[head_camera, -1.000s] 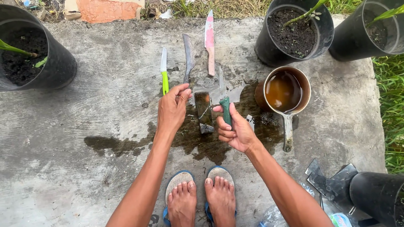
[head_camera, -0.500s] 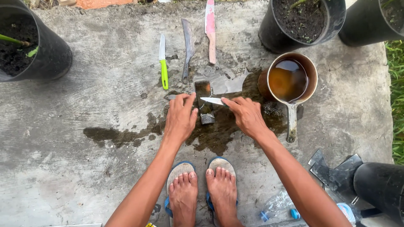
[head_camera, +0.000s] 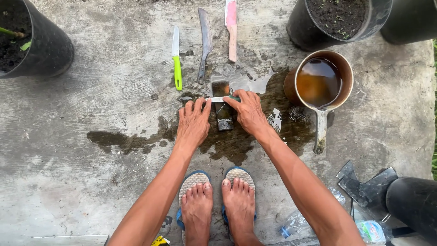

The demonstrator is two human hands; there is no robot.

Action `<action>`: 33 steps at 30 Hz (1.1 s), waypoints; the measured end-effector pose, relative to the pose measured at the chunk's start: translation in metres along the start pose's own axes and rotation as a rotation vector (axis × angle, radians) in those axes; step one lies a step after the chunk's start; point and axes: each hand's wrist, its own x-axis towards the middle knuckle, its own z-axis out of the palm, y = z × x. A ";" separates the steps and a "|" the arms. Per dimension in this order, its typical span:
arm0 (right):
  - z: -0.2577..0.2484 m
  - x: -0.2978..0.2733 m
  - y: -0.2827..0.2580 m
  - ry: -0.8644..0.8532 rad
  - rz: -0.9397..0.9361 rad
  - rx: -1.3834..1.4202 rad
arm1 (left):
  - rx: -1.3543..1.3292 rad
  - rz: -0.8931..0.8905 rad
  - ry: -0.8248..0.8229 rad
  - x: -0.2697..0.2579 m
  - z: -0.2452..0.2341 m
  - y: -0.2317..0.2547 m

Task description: Sharpening a small metal blade on a whetstone using water for lubrication

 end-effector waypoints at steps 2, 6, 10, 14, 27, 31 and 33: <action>0.001 0.001 0.001 -0.006 0.015 0.008 | 0.004 -0.001 0.013 0.003 0.003 0.000; 0.002 -0.005 0.008 0.013 0.048 0.002 | 0.065 -0.004 0.033 0.007 0.007 0.009; -0.003 -0.020 0.025 -0.025 0.113 -0.006 | 0.068 -0.032 -0.056 0.020 0.009 0.029; -0.012 -0.031 0.040 0.044 0.089 -0.061 | 0.088 -0.016 -0.096 0.029 0.007 0.047; 0.000 0.000 0.017 0.043 -0.006 0.052 | 0.221 -0.031 -0.087 0.006 -0.013 0.026; -0.004 -0.023 0.048 0.072 -0.005 -0.066 | 0.176 -0.031 -0.095 0.022 -0.001 0.048; -0.009 -0.033 0.059 0.065 0.044 -0.049 | 0.148 0.003 -0.132 0.025 -0.012 0.063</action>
